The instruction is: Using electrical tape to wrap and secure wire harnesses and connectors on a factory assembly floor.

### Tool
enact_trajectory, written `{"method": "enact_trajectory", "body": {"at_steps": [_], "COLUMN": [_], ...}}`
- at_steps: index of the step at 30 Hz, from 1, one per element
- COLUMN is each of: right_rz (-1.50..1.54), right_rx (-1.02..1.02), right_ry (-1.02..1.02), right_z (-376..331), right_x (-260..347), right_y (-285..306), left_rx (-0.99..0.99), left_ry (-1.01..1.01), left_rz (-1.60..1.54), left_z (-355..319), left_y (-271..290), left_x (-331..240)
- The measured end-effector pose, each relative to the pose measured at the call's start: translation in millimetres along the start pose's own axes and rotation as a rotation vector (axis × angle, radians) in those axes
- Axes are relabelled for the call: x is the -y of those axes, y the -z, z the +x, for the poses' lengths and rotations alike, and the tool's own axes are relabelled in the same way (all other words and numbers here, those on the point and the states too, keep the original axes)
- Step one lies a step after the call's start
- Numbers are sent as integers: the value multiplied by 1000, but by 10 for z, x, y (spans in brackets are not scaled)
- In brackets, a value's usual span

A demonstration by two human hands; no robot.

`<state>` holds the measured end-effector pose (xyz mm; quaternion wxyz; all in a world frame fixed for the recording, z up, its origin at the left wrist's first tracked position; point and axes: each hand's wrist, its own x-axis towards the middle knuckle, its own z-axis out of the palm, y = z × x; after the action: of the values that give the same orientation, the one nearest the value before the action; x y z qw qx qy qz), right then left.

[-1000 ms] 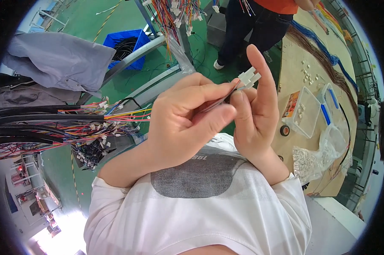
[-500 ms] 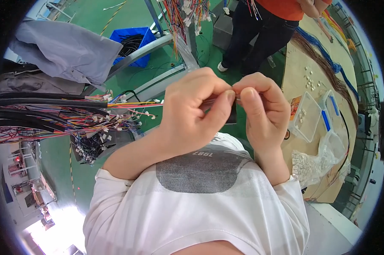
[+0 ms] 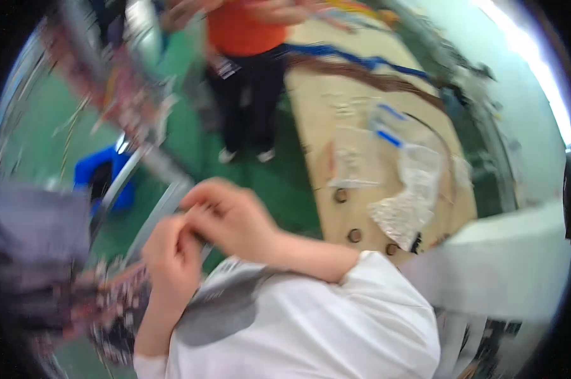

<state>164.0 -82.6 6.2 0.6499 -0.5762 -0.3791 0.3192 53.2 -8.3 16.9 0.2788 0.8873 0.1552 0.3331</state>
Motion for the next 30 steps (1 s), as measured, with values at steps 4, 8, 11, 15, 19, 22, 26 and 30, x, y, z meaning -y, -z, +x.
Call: {"method": "enact_trajectory", "body": {"at_steps": [4,8,11,15,19,22,26,30], "right_rz": [114,30,-44,-165,-110,-106,-77,-119], "right_rx": [91,-2,-26,10,60,74,87,60], "right_ry": [-50,-91,3,85,47,86,76,121], "right_z": [10,-65,-115,-149,-163,-177,-216,-235], "right_x": [-145,-102,-75,-25,-64,-81,-39,-98], "right_y": [-31,90,142,191,230,182,203,199], "left_rx": [29,111,69,73,124,162,440,541], "left_ry": [-115,-22,-21,-33,-5,118,649,868], "left_rz": [26,-64,-145,-132,-270,-440,-652,-1092], "left_z": [-86,-96,-109,-86,-143,-220,-61,38], "left_y": [-31,-137,-223,-210,-237,-327,-164,-112], "left_x": [38,39,76,102,175,289,46,62]}}
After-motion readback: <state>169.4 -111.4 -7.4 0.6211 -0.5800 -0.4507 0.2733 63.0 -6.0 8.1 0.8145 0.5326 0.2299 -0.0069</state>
